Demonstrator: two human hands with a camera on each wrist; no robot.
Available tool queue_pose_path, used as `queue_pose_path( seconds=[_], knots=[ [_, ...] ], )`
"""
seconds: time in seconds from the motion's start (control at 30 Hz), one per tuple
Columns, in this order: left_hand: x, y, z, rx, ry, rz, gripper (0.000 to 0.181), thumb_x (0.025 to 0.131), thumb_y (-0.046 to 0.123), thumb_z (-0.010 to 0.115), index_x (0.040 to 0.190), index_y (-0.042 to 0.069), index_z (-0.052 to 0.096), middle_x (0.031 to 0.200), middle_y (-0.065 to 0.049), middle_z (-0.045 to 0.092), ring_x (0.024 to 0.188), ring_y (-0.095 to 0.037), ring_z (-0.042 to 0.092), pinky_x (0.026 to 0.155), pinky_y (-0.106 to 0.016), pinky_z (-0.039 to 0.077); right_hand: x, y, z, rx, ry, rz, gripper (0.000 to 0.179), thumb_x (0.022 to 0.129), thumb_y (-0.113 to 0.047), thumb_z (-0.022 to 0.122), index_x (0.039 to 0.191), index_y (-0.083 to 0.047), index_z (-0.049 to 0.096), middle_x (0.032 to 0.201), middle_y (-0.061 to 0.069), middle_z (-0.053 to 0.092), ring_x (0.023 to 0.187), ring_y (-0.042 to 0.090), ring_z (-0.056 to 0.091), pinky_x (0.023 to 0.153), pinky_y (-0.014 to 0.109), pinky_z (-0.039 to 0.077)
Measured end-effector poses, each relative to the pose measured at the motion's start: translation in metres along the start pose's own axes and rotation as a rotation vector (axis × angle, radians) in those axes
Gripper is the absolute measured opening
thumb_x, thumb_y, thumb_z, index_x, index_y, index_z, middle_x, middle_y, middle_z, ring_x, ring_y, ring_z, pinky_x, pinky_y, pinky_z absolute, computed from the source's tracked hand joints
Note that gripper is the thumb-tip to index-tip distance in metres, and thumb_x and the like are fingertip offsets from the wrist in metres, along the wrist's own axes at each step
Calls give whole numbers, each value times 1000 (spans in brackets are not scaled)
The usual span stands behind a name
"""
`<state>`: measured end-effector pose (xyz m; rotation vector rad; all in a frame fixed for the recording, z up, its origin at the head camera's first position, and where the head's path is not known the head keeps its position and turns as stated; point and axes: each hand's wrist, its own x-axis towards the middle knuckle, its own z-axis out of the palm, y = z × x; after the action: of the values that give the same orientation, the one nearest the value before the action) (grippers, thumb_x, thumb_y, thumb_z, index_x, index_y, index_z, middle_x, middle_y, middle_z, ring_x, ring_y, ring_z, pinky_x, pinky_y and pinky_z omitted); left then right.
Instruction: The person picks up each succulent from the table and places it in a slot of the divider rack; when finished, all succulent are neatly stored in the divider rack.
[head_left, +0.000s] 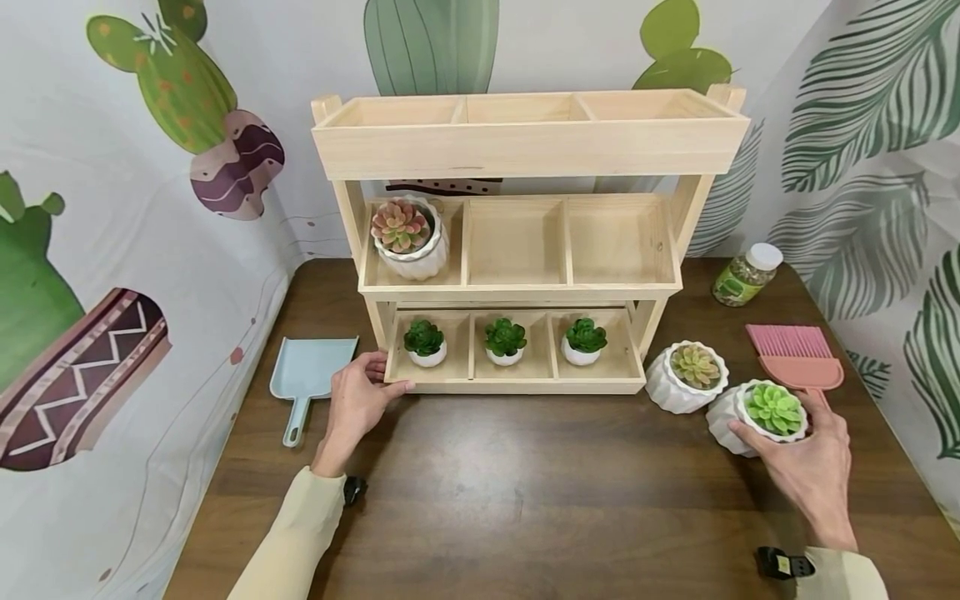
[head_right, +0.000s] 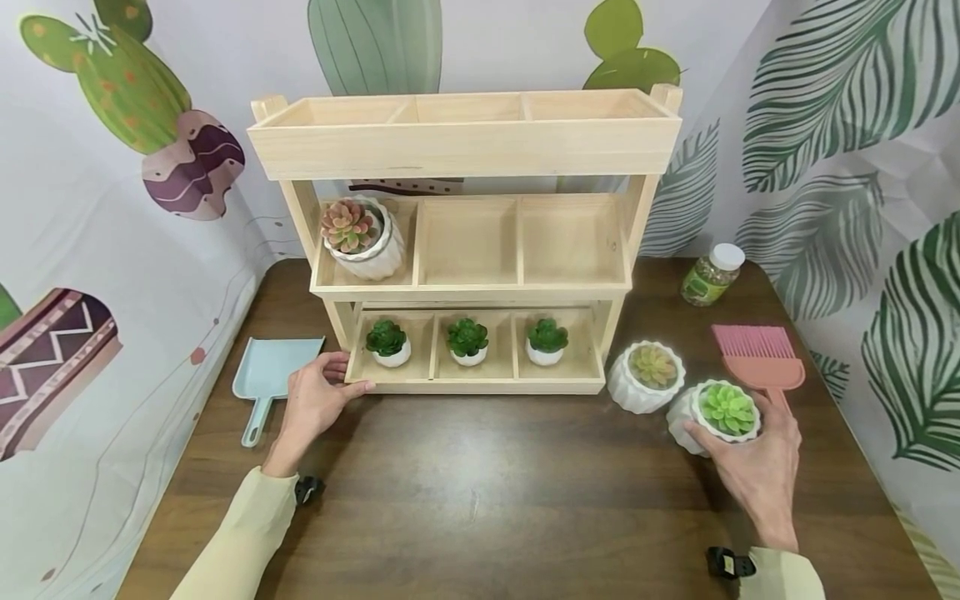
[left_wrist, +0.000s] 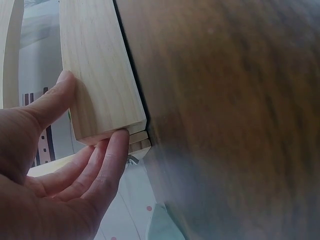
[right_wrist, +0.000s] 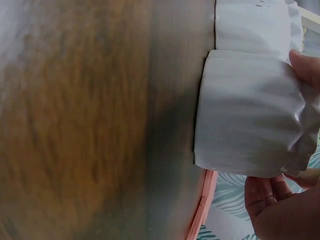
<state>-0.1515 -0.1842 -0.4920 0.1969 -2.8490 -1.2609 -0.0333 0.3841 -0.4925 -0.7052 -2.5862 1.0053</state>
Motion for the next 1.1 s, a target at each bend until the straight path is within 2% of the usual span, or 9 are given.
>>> queue_pose_path(
  seconds=[0.13, 0.27, 0.47, 0.63, 0.73, 0.87, 0.97, 1.03, 1.1],
  knots=[
    [0, 1, 0, 3, -1, 2, 63, 80, 19, 99, 133, -1, 70, 117, -22, 79, 107, -35, 77, 97, -49, 64, 0, -1, 1, 2, -2, 22, 87, 79, -20, 93, 151, 5, 52, 151, 37, 49, 144, 55, 39, 113, 72, 32],
    [0, 1, 0, 1, -3, 1, 65, 80, 19, 99, 134, -2, 70, 118, -23, 79, 107, -35, 78, 97, -50, 64, 0, -1, 1, 12, 3, 70, 87, 81, -22, 92, 153, 4, 51, 161, 35, 45, 150, 53, 39, 122, 71, 32],
    [0, 2, 0, -1, -1, 6, 64, 80, 18, 99, 133, -3, 70, 118, -23, 79, 107, -36, 78, 97, -50, 64, -2, -1, 2, 49, 31, 109, 84, 82, -23, 92, 152, 3, 53, 176, 24, 35, 159, 49, 36, 132, 67, 28],
    [1, 2, 0, 0, -2, 10, 64, 80, 18, 99, 133, -2, 70, 118, -23, 79, 106, -35, 78, 96, -50, 63, -4, -2, 3, 59, 55, 152, 83, 83, -24, 92, 152, 0, 54, 170, 25, 41, 153, 45, 40, 131, 61, 30],
    [1, 2, 0, 5, -4, 7, 64, 80, 19, 99, 133, -2, 70, 118, -22, 79, 106, -35, 77, 96, -49, 63, -6, -3, 2, 54, 65, 175, 90, 84, -26, 91, 159, -1, 50, 165, 30, 42, 151, 48, 41, 131, 61, 30],
    [1, 1, 0, 8, -4, 3, 64, 80, 20, 99, 133, -2, 70, 117, -22, 79, 106, -35, 77, 96, -49, 63, -8, -6, -2, 48, 88, 196, 97, 84, -28, 91, 165, -4, 45, 166, 28, 42, 151, 48, 41, 132, 60, 30],
    [1, 0, 0, 5, -4, 3, 64, 80, 19, 99, 133, -2, 70, 117, -22, 79, 106, -35, 77, 96, -49, 63, -11, -12, -4, 48, 120, 204, 93, 82, -27, 93, 162, -6, 50, 161, 22, 46, 147, 41, 43, 131, 55, 32],
    [1, 0, 0, 2, -4, 3, 63, 80, 19, 99, 132, -2, 70, 117, -22, 79, 106, -35, 77, 96, -49, 64, -12, -16, -7, 46, 132, 205, 92, 81, -27, 94, 160, -6, 51, 158, 22, 47, 145, 40, 44, 129, 55, 33],
    [1, 0, 0, 0, -4, 5, 63, 80, 19, 99, 132, -2, 70, 117, -22, 79, 106, -35, 77, 95, -49, 64, -14, -20, -10, 47, 148, 215, 90, 80, -27, 95, 158, -8, 54, 149, 6, 51, 141, 32, 46, 128, 52, 35]
  ],
)
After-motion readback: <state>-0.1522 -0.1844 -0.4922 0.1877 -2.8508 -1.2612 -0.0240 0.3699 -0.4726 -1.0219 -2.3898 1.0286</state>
